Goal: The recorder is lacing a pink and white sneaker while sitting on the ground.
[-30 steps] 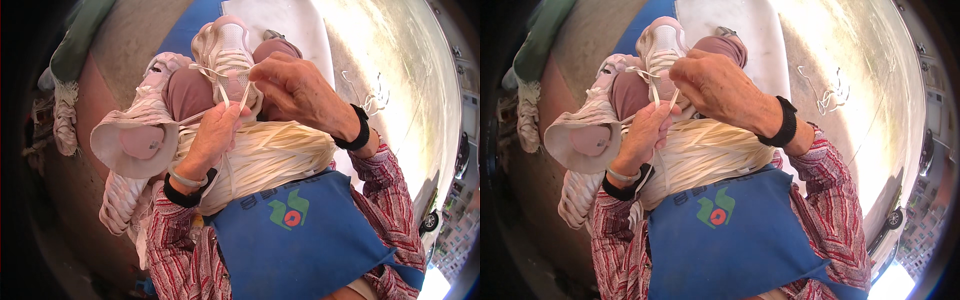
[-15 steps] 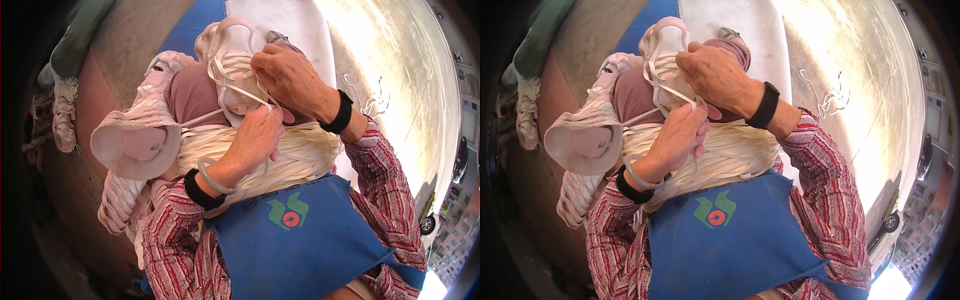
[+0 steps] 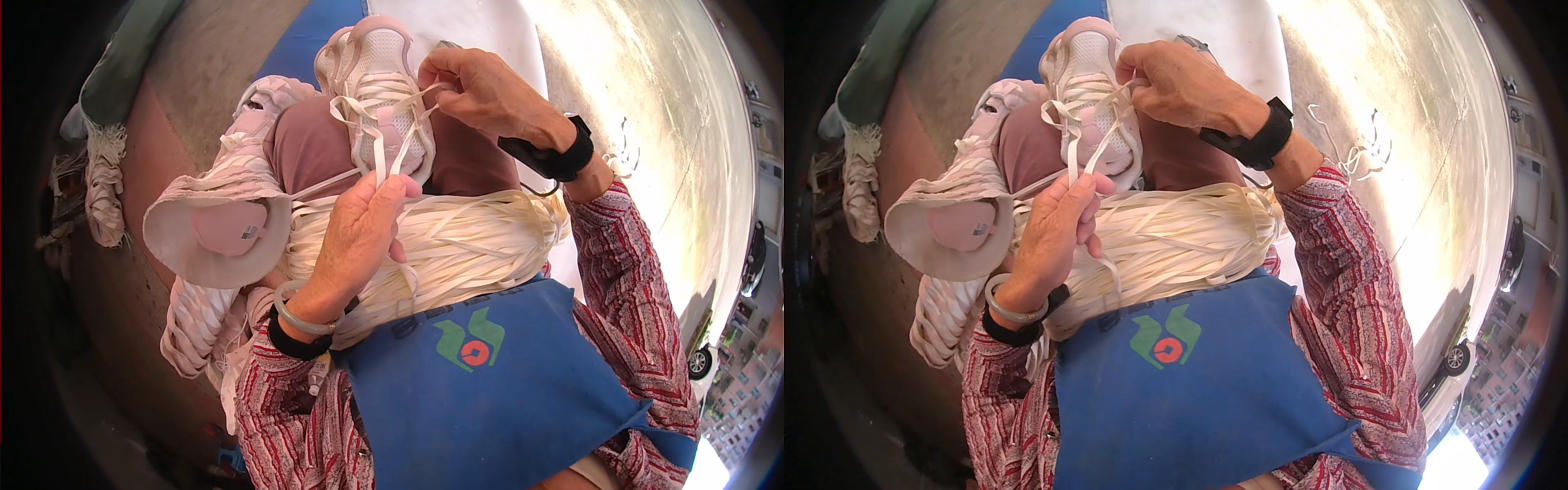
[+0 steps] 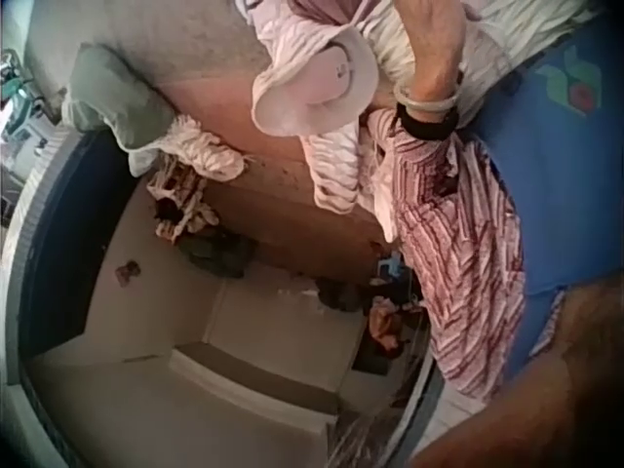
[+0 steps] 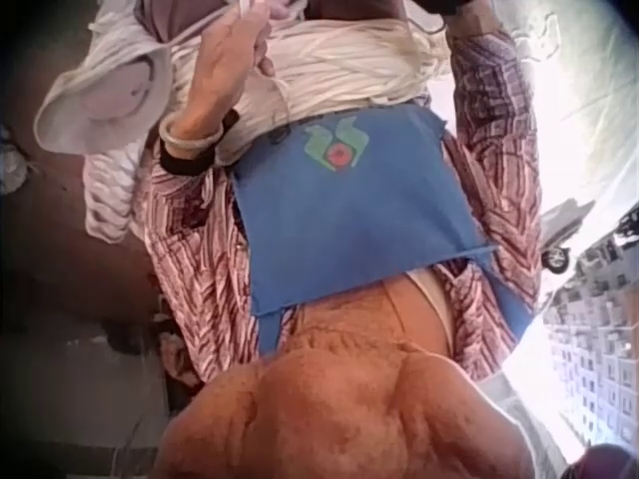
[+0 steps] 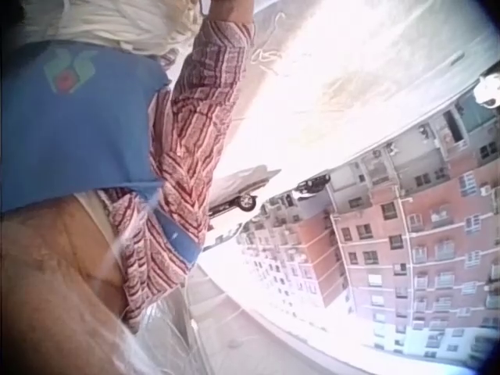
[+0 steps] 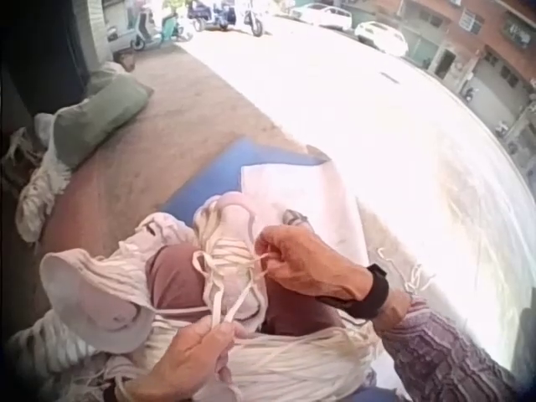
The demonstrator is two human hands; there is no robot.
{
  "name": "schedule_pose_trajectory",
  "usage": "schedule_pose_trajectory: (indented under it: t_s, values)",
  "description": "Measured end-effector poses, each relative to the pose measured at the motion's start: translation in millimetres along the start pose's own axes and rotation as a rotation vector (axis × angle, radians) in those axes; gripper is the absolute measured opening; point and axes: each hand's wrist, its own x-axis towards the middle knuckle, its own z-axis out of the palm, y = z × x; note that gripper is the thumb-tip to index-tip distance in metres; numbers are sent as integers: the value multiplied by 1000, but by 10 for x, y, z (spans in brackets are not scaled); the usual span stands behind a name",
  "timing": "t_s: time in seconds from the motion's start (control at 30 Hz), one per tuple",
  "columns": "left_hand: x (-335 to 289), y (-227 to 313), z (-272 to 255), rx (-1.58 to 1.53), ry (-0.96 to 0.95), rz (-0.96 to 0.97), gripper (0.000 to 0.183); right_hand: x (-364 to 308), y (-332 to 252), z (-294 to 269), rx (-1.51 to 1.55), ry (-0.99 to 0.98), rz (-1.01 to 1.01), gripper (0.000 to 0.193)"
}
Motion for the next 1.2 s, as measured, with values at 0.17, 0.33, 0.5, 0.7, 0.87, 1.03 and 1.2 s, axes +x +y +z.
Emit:
schedule_pose_trajectory:
  t_s: [0.17, 0.33, 0.5, 0.7, 0.87, 1.03, 1.2]
  values:
    - [-109, 42, -130, 208, 3, -12, 38, 139, 9, 166, -59, 303, -172, 20]
    - [-196, 63, -127, 378, -35, 9, 40, 224, -49, 190, 363, 87, 126, 22]
    - [-168, 54, -89, 321, -34, 38, 42, 229, -120, 239, 355, 53, 76, 27]
    - [-157, -57, -130, 150, -94, -35, 46, 160, 31, 65, 403, -22, 139, 28]
    - [-140, 72, -145, 287, -15, 29, 40, 181, 50, 110, 519, -9, 135, 26]
    - [-186, 7, -162, 206, -28, -29, 40, 194, 6, 190, 449, 100, 33, 29]
    - [-184, -23, -219, 69, 2, -41, 38, -107, 15, -122, 343, 172, 145, 22]
